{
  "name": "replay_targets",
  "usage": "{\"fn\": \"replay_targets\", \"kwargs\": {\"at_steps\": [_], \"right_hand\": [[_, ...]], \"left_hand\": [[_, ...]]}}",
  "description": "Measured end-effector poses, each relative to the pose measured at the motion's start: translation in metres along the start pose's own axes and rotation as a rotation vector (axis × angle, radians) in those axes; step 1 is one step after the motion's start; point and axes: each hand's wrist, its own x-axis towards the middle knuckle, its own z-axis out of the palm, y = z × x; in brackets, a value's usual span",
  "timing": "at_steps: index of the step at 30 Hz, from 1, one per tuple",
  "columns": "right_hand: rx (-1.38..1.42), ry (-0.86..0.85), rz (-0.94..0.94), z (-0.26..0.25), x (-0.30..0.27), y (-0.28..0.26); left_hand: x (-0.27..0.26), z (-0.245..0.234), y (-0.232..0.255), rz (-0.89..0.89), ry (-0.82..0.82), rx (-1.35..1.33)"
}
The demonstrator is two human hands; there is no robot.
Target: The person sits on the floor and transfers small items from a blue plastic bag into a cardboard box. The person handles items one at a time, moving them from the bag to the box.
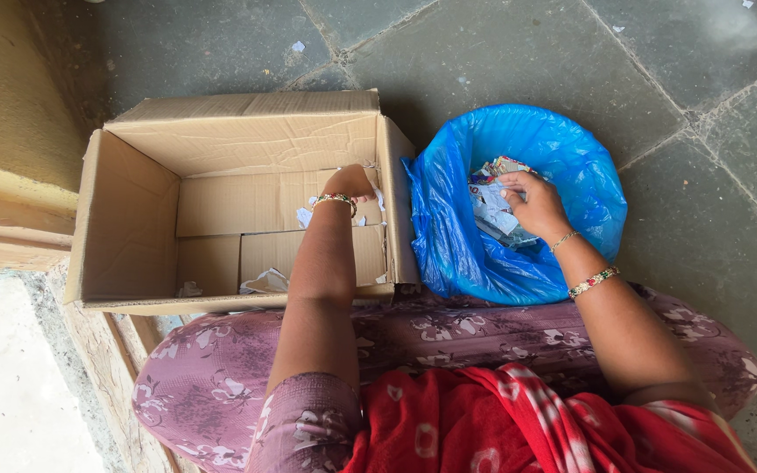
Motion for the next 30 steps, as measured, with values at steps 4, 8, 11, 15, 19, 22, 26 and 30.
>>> {"fn": "replay_targets", "kwargs": {"at_steps": [4,8,11,15,19,22,26,30], "right_hand": [[-0.003,0.0,-0.004,0.0,0.0,0.0],[0.013,0.002,-0.028,-0.002,0.0,0.0],[0.041,0.004,-0.038,-0.003,-0.001,-0.003],[0.023,-0.001,-0.06,-0.004,-0.002,-0.014],[-0.005,-0.007,-0.049,-0.007,-0.004,-0.022],[-0.004,0.0,-0.069,-0.006,-0.004,-0.02],[-0.016,0.01,-0.066,-0.005,-0.004,-0.016],[-0.062,0.032,-0.104,-0.009,-0.005,-0.032]], "left_hand": [[-0.007,-0.015,0.002,0.075,-0.016,-0.11],[-0.044,-0.055,0.02,0.219,0.046,-0.255],[-0.092,-0.085,0.031,0.312,0.103,-0.44],[-0.137,-0.104,0.048,0.409,0.134,-0.711],[-0.153,-0.11,0.059,0.656,0.031,-0.924],[-0.151,-0.106,0.06,0.625,0.065,-0.86],[-0.146,-0.105,0.053,0.494,0.136,-0.734],[-0.155,-0.107,0.054,0.632,0.042,-0.909]]}}
